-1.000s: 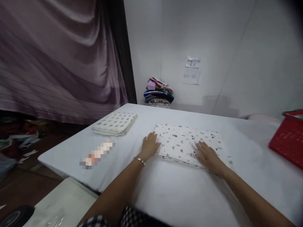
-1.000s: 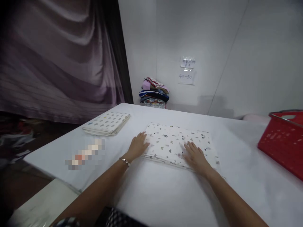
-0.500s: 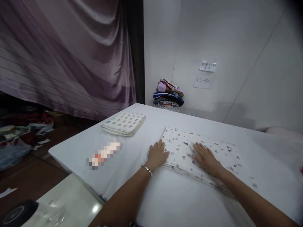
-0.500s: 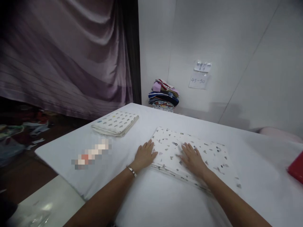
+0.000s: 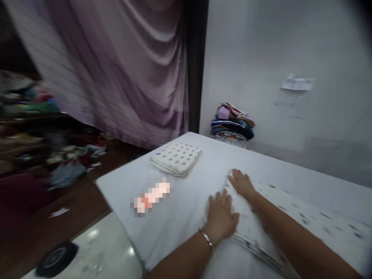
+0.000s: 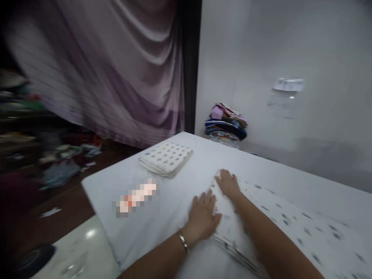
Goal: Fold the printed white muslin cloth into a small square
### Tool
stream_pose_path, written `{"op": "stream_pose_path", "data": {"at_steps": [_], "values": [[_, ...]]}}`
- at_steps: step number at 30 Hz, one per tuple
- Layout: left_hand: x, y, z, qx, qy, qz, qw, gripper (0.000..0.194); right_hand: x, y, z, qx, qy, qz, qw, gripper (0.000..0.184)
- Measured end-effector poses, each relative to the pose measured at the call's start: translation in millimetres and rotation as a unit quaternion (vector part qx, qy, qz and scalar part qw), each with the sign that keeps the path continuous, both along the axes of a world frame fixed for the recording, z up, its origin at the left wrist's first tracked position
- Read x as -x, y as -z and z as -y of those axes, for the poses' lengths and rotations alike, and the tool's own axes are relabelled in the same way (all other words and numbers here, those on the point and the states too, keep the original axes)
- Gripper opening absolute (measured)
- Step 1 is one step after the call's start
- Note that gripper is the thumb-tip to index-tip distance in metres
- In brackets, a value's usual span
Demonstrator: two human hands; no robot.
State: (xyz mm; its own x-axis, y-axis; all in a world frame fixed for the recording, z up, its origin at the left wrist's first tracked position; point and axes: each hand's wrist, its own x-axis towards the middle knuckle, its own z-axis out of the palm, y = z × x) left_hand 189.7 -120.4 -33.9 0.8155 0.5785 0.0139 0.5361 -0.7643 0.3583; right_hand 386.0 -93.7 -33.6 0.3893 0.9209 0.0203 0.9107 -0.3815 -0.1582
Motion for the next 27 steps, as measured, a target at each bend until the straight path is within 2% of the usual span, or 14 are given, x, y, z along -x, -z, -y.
{"op": "stream_pose_path", "data": {"at_steps": [4, 8, 10, 12, 15, 17, 22, 25, 27], "values": [[3.0, -1.2, 1.5, 0.047, 0.015, 0.005, 0.999, 0.074, -17.3, 18.3, -8.3, -0.004, 0.004, -0.013, 1.0, 0.056], [5.3, -2.2, 0.2, 0.063, 0.013, 0.019, 0.998, 0.074, -23.9, 40.1, -27.0, -0.049, -0.025, 0.009, 0.998, 0.056], [5.8, -3.4, -0.3, 0.066, 0.013, 0.011, 0.998, 0.073, -18.3, 38.4, -30.4, -0.028, -0.019, -0.004, 0.999, 0.06], [5.4, -3.3, -1.7, 0.062, 0.012, 0.001, 0.998, 0.074, -14.5, 26.8, -27.4, -0.008, -0.001, -0.026, 1.0, 0.064], [3.3, -0.1, -5.2, 0.045, 0.002, -0.01, 0.999, 0.075, -22.0, 5.8, -6.3, -0.04, 0.003, -0.032, 0.999, 0.065], [1.5, 3.1, -7.6, 0.025, -0.005, -0.014, 1.0, 0.074, -33.4, 0.7, 19.5, -0.054, 0.01, -0.014, 0.998, 0.066], [-1.9, 9.6, -10.5, -0.026, -0.015, -0.023, 0.999, 0.07, -49.7, 15.4, 82.7, -0.004, 0.042, 0.028, 0.999, 0.069], [-3.4, 11.6, -11.2, -0.062, -0.024, -0.018, 0.998, 0.067, -46.7, 11.5, 92.8, 0.054, 0.043, -0.006, 0.998, 0.071], [-4.5, 11.5, -11.7, -0.072, -0.027, -0.021, 0.997, 0.065, -45.3, 0.5, 95.4, 0.054, 0.046, -0.018, 0.997, 0.07]]}}
